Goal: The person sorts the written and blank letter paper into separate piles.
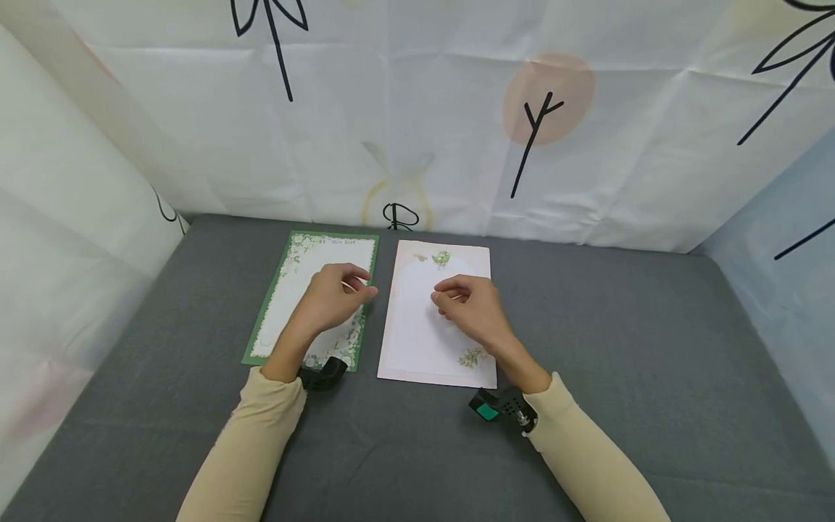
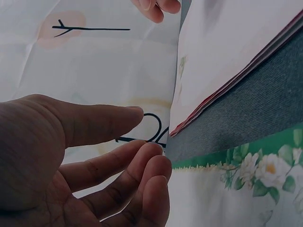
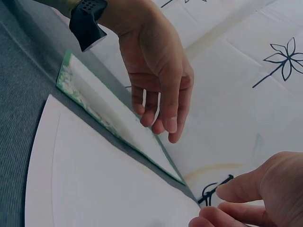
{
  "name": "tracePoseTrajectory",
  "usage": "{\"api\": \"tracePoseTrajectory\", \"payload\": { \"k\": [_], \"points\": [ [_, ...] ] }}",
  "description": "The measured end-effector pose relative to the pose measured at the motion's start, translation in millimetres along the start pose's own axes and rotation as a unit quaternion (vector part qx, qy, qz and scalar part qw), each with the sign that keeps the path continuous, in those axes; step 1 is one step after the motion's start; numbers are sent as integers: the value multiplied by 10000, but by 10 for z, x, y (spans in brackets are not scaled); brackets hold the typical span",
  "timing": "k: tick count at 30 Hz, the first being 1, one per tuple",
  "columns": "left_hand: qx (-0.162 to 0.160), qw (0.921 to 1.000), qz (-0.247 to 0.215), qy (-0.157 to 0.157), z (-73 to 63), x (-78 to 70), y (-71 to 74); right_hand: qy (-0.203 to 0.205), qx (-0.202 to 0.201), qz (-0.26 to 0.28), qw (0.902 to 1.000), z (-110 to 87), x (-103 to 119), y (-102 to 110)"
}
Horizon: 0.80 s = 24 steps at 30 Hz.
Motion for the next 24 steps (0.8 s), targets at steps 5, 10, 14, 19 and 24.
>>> {"api": "tracePoseTrajectory", "payload": {
  "k": [5,10,14,19,24],
  "points": [
    [43,10000,-75,-37,0,-9,-49,20,-100,-230,9997,-56,-72,117],
    [113,9998,-119,-81,7,-13,-95,-107,-200,-466,9987,-107,-171,230],
    [187,9996,-148,-124,9,-27,-140,-220,-237,-549,9980,-147,-243,309],
    [192,9997,-131,-121,27,-24,-201,-303,-261,-530,9978,-173,-303,392],
    [161,9997,-142,-104,41,-20,-247,-405,-348,-649,9965,-174,-342,479]
  ]
}}
Point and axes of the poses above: each hand's wrist, its own z-axis towards the middle knuckle, its own y-axis out of the back of the hand, x = y × z, the point moved 1 cm from there along z, towards the middle knuckle, and after that the axes turned 3 degrees about -z, right-handed, at the moved point
